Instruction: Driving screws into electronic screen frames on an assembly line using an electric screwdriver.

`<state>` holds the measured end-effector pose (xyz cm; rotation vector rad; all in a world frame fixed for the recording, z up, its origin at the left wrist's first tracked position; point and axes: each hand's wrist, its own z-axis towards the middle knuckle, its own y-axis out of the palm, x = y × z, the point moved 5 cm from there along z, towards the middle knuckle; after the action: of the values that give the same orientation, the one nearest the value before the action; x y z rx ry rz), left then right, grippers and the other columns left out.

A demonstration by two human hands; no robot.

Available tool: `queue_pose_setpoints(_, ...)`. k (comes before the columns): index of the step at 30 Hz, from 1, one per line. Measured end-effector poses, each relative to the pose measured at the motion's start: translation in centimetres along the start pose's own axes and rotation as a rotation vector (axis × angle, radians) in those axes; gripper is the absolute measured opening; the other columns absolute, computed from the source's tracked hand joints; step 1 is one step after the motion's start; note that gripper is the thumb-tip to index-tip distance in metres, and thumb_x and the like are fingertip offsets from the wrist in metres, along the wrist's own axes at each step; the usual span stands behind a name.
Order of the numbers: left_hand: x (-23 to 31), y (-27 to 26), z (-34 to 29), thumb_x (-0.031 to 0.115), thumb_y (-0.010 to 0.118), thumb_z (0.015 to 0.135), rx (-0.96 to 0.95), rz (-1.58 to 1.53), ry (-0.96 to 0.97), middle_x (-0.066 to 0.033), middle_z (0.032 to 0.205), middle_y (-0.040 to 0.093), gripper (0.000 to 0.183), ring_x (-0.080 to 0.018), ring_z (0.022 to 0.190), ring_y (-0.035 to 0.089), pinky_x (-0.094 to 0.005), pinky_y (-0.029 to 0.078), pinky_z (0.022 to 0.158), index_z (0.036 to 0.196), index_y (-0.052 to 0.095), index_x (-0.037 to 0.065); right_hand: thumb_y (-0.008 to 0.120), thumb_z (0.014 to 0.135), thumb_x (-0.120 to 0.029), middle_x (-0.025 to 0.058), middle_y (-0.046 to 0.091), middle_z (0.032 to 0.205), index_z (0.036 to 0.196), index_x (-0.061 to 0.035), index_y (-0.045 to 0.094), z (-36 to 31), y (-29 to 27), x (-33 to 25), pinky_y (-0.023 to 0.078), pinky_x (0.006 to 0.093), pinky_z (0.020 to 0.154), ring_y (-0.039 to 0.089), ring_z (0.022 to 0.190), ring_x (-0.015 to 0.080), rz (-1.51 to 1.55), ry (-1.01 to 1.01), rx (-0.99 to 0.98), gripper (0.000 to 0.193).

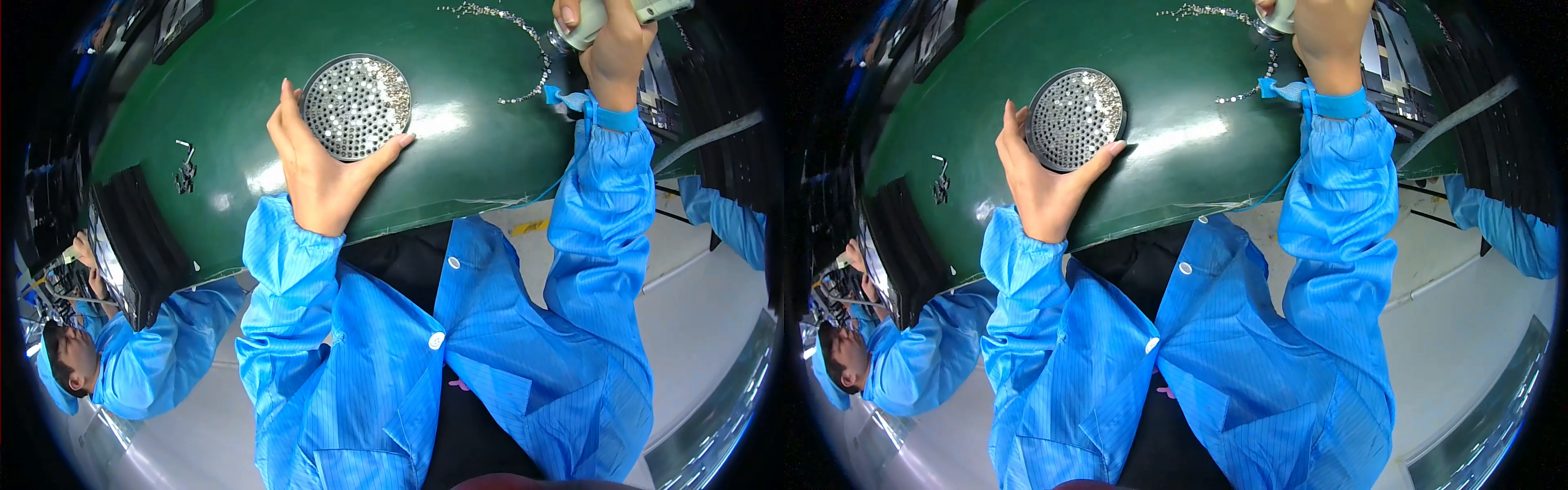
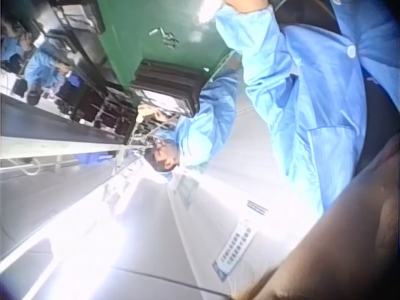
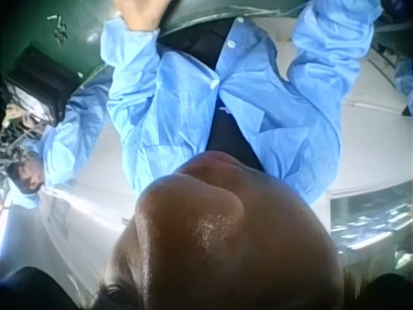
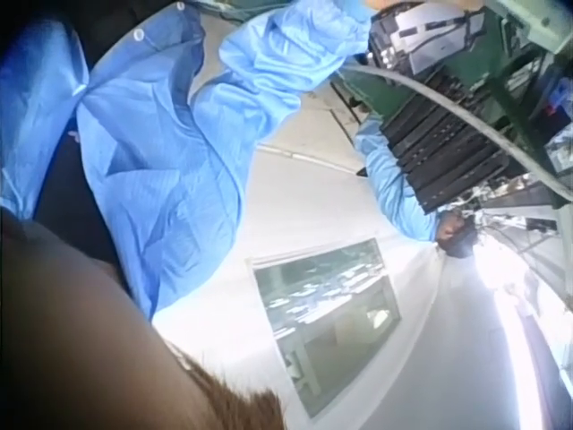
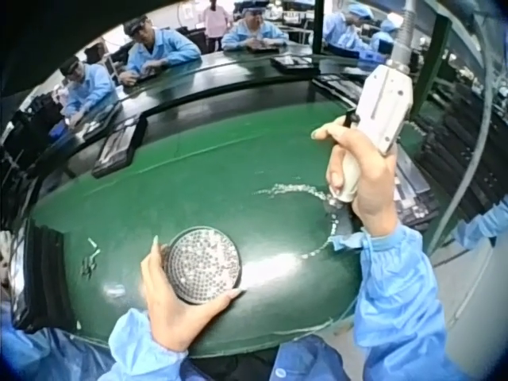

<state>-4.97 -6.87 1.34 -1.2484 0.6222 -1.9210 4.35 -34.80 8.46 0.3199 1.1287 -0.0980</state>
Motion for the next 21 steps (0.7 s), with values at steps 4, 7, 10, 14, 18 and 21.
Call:
queue_pose_setpoints(4,0.3,-0.6,-0.6,0.046,0.098,0.049,-0.063,0.044,0.067,-0.0285,0.136,0.043,0.136,-0.0428,0.122,0.047,-0.0477,0.043,0.103,0.146,0.023,-0.014,0.059,0.094,-0.016,0.0052,0.054,0.051,0.09,0.0067,0.068,0.0,-0.1,0.1,0.037,0.0244,0.037,0.046,0.038,0.0121,-0.018,0.01,0.002,0.024)
queue_pose_setpoints(7,-2.5,-1.7,0.5,0.048,0.096,0.046,-0.31,-0.029,0.174,-0.0261,0.145,0.041,0.147,-0.0434,0.132,0.037,-0.0481,0.035,0.109,0.153,0.013,-0.008,0.058,0.094,-0.016,0.0051,0.053,0.051,0.09,0.0067,0.068,-0.1,0.1,-0.1,0.037,0.0243,0.037,0.046,0.038,0.0122,-0.02,0.002,0.003,0.025)
queue_pose_setpoints(10,-4.0,-1.8,3.0,0.048,0.096,0.049,-0.445,-0.08,0.367,-0.019,0.149,0.043,0.142,-0.0391,0.139,0.036,-0.0508,0.021,0.117,0.156,0.016,0.001,0.058,0.094,-0.015,0.0051,0.053,0.052,0.089,0.0063,0.067,-0.2,0.8,-0.3,0.037,0.0242,0.037,0.046,0.038,0.0122,-0.025,0.013,-0.024,0.024)
queue_pose_setpoints(14,-3.9,-0.8,3.3,0.041,0.096,0.052,-0.531,-0.229,0.336,-0.02,0.146,0.047,0.131,-0.0403,0.13,0.049,-0.0518,0.023,0.119,0.154,0.023,0.001,0.057,0.094,-0.015,0.0051,0.053,0.052,0.088,0.0059,0.066,-0.1,0.5,-0.1,0.037,0.0241,0.037,0.046,0.039,0.0122,0.007,-0.01,-0.01,0.023)
queue_pose_setpoints(18,-2.6,-0.9,2.6,0.036,0.098,0.048,-0.343,-0.231,0.288,-0.0238,0.134,0.052,0.131,-0.0376,0.125,0.053,-0.0449,0.044,0.107,0.149,0.027,-0.005,0.058,0.094,-0.014,0.0051,0.053,0.052,0.088,0.0057,0.066,0.0,0.3,-0.2,0.037,0.0242,0.037,0.046,0.039,0.0123,-0.008,0.0,0.004,0.022)
queue_pose_setpoints(21,-1.7,-0.6,2.0,0.035,0.098,0.048,-0.254,-0.178,0.179,-0.0244,0.13,0.053,0.128,-0.0388,0.122,0.055,-0.0442,0.045,0.105,0.146,0.028,-0.008,0.058,0.093,-0.015,0.0051,0.052,0.051,0.088,0.0054,0.065,-0.1,0.3,-0.5,0.037,0.0243,0.037,0.046,0.039,0.0123,-0.027,0.021,0.014,0.022)
